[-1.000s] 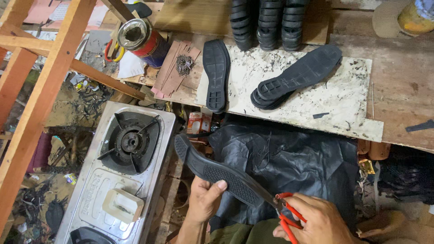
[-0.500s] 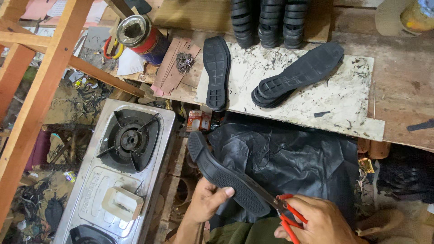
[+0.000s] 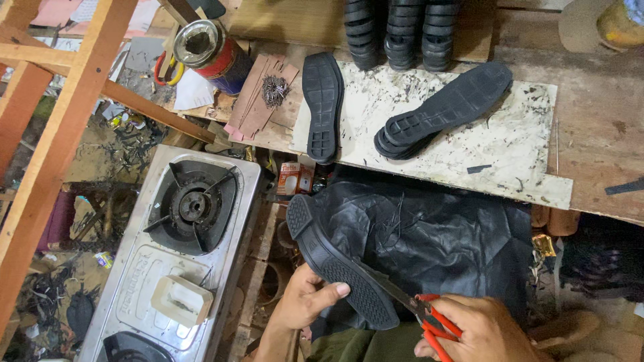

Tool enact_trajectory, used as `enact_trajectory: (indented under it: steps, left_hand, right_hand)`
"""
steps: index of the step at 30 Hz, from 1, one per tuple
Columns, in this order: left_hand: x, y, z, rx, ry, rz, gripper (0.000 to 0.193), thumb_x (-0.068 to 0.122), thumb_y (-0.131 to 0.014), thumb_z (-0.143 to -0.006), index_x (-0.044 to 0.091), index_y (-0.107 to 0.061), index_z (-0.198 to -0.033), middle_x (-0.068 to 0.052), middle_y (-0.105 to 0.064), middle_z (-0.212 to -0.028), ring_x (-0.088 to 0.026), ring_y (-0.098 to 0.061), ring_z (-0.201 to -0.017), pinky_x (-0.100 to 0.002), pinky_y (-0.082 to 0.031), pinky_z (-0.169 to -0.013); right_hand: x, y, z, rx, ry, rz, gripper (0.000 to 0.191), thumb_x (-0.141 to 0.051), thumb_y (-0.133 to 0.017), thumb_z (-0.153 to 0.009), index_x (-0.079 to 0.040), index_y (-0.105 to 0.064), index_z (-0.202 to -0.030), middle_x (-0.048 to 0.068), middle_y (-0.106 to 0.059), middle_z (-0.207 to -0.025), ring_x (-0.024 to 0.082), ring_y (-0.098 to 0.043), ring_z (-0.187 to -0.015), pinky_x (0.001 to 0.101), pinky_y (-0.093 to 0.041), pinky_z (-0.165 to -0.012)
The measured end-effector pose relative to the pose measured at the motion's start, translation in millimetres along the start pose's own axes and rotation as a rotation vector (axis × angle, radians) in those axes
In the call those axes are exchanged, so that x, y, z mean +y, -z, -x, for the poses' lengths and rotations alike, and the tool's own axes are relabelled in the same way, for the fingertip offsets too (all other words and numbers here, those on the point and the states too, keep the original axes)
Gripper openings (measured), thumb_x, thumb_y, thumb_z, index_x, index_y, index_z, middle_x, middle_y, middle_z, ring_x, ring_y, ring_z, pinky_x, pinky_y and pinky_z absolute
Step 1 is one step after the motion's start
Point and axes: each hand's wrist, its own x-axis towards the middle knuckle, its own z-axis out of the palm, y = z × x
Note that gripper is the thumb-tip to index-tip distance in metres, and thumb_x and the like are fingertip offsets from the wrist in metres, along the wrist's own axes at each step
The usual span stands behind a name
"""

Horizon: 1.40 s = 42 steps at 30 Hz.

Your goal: The person uses red-handled shears to trim the edges of black rubber shoe soles. They hold each sole in the left hand and cut along the perimeter with the right hand, then place the trimmed sole on a stack on the workbench.

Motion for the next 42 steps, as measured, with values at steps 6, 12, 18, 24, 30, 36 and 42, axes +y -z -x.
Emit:
enact_trajectory:
  steps: [6,12,18,24,30,36,42]
  left_hand:
    - [4,-2,2,-0.093,0.028,-0.095,0.037,0.005,-0.072,-0.091,-0.004,-0.065,-0.126,-0.01,-0.072,-0.118,-0.017,-0.066,-0.109,-0.035,-0.052,-0.098]
    - [5,-9,2,-0.139,0.009,-0.084,0.036,0.006,-0.073,-0.093,-0.003,-0.065,-0.127,-0.009,-0.072,-0.117,-0.018,-0.065,-0.109,-0.035,-0.052,-0.099]
    - [-4,-26,-8,-0.119,0.01,-0.002,0.042,0.004,-0.07,-0.092,-0.002,-0.06,-0.132,-0.008,-0.068,-0.117,-0.018,-0.063,-0.111,-0.036,-0.051,-0.1]
    - [-16,-30,-26,0.206,-0.17,0.411,0.042,-0.004,-0.064,-0.093,-0.002,-0.052,-0.134,-0.015,-0.067,-0.12,-0.025,-0.066,-0.11,-0.043,-0.053,-0.099]
    - [-20,-17,-18,0.236,-0.264,0.375,0.045,-0.005,-0.065,-0.09,-0.001,-0.051,-0.133,-0.014,-0.068,-0.124,-0.024,-0.066,-0.113,-0.041,-0.053,-0.101]
    - [-30,-16,-17,0.129,-0.249,0.37,0.042,-0.004,-0.069,-0.096,-0.004,-0.053,-0.135,-0.015,-0.068,-0.12,-0.025,-0.065,-0.11,-0.042,-0.052,-0.101]
    - [-22,-26,-17,0.151,-0.191,0.43,0.045,-0.001,-0.069,-0.089,-0.001,-0.053,-0.131,-0.014,-0.07,-0.118,-0.025,-0.068,-0.109,-0.043,-0.054,-0.099]
  right_hand:
    - [-4,-1,-2,-0.011,-0.076,0.081,0.067,-0.039,-0.1,-0.061,-0.01,-0.075,-0.115,0.005,-0.074,-0.069,0.013,-0.073,-0.056,0.0296,-0.055,-0.052]
    - [-4,-10,-2,0.062,-0.016,-0.116,0.052,-0.03,-0.099,-0.061,-0.007,-0.076,-0.102,0.002,-0.07,-0.064,0.011,-0.07,-0.052,0.03,-0.053,-0.047]
    - [-9,-29,-11,0.017,-0.332,-0.078,0.032,-0.027,-0.093,-0.073,-0.006,-0.069,-0.077,0.006,-0.059,-0.053,0.013,-0.055,-0.048,0.034,-0.046,-0.049]
    - [-14,-28,-13,0.039,-0.295,-0.093,0.034,-0.028,-0.092,-0.07,-0.008,-0.069,-0.084,0.006,-0.066,-0.058,0.015,-0.064,-0.051,0.0341,-0.052,-0.053]
    - [-14,-20,-10,0.026,-0.281,-0.04,0.058,-0.032,-0.099,-0.061,-0.011,-0.073,-0.108,0.008,-0.075,-0.079,0.019,-0.076,-0.065,0.0343,-0.06,-0.06]
    - [-5,-25,-2,0.073,-0.203,-0.024,0.069,-0.031,-0.1,-0.057,-0.014,-0.073,-0.118,0.006,-0.076,-0.078,0.017,-0.078,-0.061,0.0336,-0.06,-0.056]
    - [9,-38,0,0.113,-0.123,-0.055,0.062,-0.029,-0.101,-0.057,-0.014,-0.079,-0.113,0.006,-0.075,-0.061,0.014,-0.076,-0.054,0.0309,-0.059,-0.051]
